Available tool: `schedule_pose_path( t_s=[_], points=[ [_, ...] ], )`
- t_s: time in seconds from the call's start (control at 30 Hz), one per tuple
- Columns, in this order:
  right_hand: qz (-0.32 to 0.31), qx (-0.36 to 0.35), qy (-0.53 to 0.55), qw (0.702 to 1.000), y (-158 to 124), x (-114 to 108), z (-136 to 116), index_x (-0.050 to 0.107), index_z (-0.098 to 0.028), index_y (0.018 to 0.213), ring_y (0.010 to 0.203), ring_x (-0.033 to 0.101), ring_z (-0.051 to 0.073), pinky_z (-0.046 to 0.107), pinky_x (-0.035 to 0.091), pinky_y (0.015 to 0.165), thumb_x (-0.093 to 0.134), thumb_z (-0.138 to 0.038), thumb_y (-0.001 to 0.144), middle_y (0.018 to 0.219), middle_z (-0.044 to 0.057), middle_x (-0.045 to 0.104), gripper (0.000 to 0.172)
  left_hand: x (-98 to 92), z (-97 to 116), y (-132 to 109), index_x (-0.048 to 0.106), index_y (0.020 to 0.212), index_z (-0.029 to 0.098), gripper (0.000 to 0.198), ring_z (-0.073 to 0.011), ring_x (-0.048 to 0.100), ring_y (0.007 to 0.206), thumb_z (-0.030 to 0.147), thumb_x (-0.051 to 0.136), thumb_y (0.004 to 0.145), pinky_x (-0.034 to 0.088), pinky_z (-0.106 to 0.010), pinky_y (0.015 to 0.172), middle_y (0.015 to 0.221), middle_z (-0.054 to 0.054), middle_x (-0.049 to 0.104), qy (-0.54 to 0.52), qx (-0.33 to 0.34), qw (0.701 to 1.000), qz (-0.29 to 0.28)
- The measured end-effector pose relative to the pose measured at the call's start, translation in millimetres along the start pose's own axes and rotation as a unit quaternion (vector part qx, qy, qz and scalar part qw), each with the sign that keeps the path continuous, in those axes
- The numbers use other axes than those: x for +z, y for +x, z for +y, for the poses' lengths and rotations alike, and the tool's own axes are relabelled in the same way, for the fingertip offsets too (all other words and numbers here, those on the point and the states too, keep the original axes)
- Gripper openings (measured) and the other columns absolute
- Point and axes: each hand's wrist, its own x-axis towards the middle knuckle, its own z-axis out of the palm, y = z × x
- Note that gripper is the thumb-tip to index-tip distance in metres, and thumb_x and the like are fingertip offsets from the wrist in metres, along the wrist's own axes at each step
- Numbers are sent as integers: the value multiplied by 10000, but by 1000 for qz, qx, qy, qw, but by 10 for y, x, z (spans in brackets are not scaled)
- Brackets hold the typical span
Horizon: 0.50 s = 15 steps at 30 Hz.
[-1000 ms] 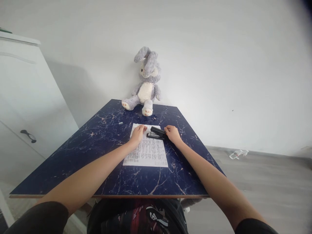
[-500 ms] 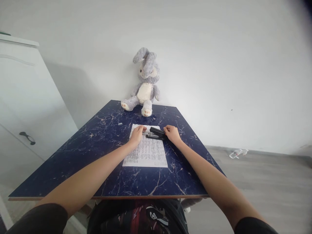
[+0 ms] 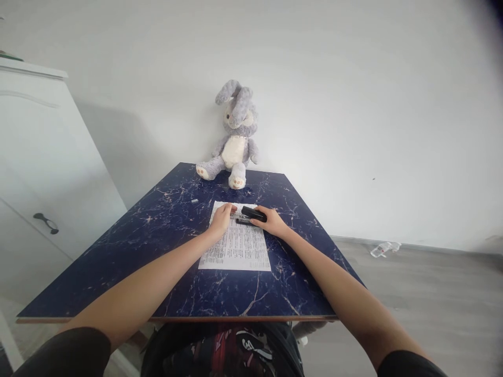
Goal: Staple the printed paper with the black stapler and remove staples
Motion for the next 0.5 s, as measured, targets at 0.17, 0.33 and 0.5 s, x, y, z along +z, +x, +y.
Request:
schedule_pose_path(
  t_s=[0.17,0.33,0.5],
  points=[
    [0,-20,-11,1000,-9,-12,23,691,-185,1155,823,689,208,284,470,761,706,-359,866,977,44,758,338,-2,9,-3,693,832,184,380,-275,692,962,443,447,963,510,-400,920,970,-124,744,3,-2,1000,-2],
    [15,-22,-31,999,-18,3,14,704,-183,1158,821,707,227,311,504,775,713,-351,884,990,69,770,322,-13,-9,2,693,842,188,361,-278,684,972,421,445,963,504,-405,916,977,-118,738,11,-4,1000,10],
    [101,-80,-122,984,-38,46,27,683,-184,1240,958,706,256,351,540,834,665,-279,931,1091,107,752,323,-22,-14,5,693,966,198,246,-274,680,1074,402,564,923,508,-402,963,1062,-105,739,3,-5,1000,31]
  ],
)
